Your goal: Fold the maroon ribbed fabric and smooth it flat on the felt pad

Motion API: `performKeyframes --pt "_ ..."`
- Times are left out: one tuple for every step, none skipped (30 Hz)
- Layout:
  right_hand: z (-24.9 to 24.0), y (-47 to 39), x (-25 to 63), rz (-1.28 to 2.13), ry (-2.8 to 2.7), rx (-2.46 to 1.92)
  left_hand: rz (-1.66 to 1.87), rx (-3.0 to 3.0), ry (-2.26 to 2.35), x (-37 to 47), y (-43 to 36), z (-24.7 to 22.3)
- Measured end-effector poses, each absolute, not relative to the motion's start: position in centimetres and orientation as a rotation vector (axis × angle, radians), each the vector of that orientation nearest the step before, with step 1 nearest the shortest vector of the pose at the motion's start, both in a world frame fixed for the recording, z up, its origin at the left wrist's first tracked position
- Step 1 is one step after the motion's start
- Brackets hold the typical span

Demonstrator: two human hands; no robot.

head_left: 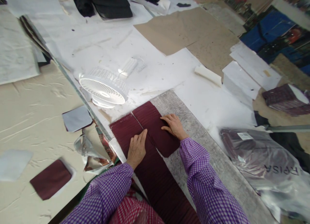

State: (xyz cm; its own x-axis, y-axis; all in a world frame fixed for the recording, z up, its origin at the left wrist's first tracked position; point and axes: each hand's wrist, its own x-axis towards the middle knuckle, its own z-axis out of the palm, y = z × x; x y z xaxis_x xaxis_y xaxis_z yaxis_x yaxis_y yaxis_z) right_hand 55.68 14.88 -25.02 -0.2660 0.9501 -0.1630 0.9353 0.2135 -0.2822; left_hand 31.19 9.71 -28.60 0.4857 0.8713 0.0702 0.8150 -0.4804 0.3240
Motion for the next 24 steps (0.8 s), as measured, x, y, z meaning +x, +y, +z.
performKeyframes --pt "-24.9 15.3 55.8 0.516 -2.44 -1.858 0.325 2.487 1.44 31.2 9.7 -28.6" --pt "-24.8 15.7 55.9 0.518 -2.466 -1.843 0.318 2.486 1.438 31.2 9.7 -28.6" --pt "-24.8 16.1 55.9 0.518 -2.487 -1.833 0.313 2.486 1.435 31.3 9.7 -28.5" --pt "-24.8 16.4 56.0 0.522 -2.504 -1.832 0.305 2.488 1.43 31.3 9.7 -28.3" --pt "-24.8 16.6 56.0 0.536 -2.52 -1.836 0.297 2.493 1.424 31.3 9.7 -28.2" --pt "-24.9 16.9 56.0 0.56 -2.534 -1.839 0.287 2.504 1.417 31.4 9.7 -28.0" --pt "-24.9 17.1 56.0 0.589 -2.545 -1.84 0.277 2.52 1.412 31.4 9.7 -27.9" --pt "-25.0 17.4 56.0 0.62 -2.555 -1.841 0.266 2.538 1.405 31.5 9.8 -27.8" --pt "-25.0 17.6 56.0 0.651 -2.564 -1.844 0.257 2.556 1.398 31.5 9.8 -27.7" --pt "-25.0 17.8 56.0 0.676 -2.569 -1.854 0.253 2.57 1.393 31.5 9.8 -27.6" --pt "-25.0 18.0 56.0 0.697 -2.573 -1.869 0.252 2.581 1.388 31.6 9.7 -27.6" --pt "-24.9 18.2 56.0 0.713 -2.58 -1.885 0.251 2.587 1.383 31.6 9.8 -27.6" --pt "-24.9 18.3 56.0 0.724 -2.587 -1.902 0.249 2.59 1.379 31.6 9.8 -27.7" --pt "-24.8 18.4 55.9 0.73 -2.595 -1.91 0.246 2.591 1.378 31.6 9.8 -27.7" --pt "-24.7 18.4 55.9 0.728 -2.604 -1.91 0.242 2.593 1.379 31.6 9.8 -27.7" --pt "-24.6 18.4 55.9 0.723 -2.614 -1.906 0.238 2.595 1.381 31.6 9.8 -27.6" --pt "-24.6 18.3 55.9 0.716 -2.622 -1.898 0.234 2.597 1.381 31.6 9.8 -27.6" --pt "-24.6 18.2 55.9 0.709 -2.624 -1.89 0.232 2.595 1.381 31.6 9.8 -27.6" --pt "-24.6 18.0 55.9 0.705 -2.623 -1.881 0.23 2.586 1.377 31.6 9.8 -27.6" --pt "-24.6 17.9 55.9 0.704 -2.616 -1.877 0.237 2.564 1.378 31.5 9.8 -27.6" --pt "-24.6 17.7 55.9 0.701 -2.602 -1.877 0.255 2.529 1.388 31.5 9.7 -27.7" --pt "-24.7 17.5 56.0 0.701 -2.58 -1.879 0.285 2.485 1.407 31.4 9.7 -27.9" --pt "-24.8 17.4 56.0 0.703 -2.556 -1.883 0.326 2.436 1.432 31.4 9.6 -28.1" --pt "-24.9 17.3 56.0 0.711 -2.531 -1.89 0.373 2.39 1.46 31.3 9.6 -28.3"
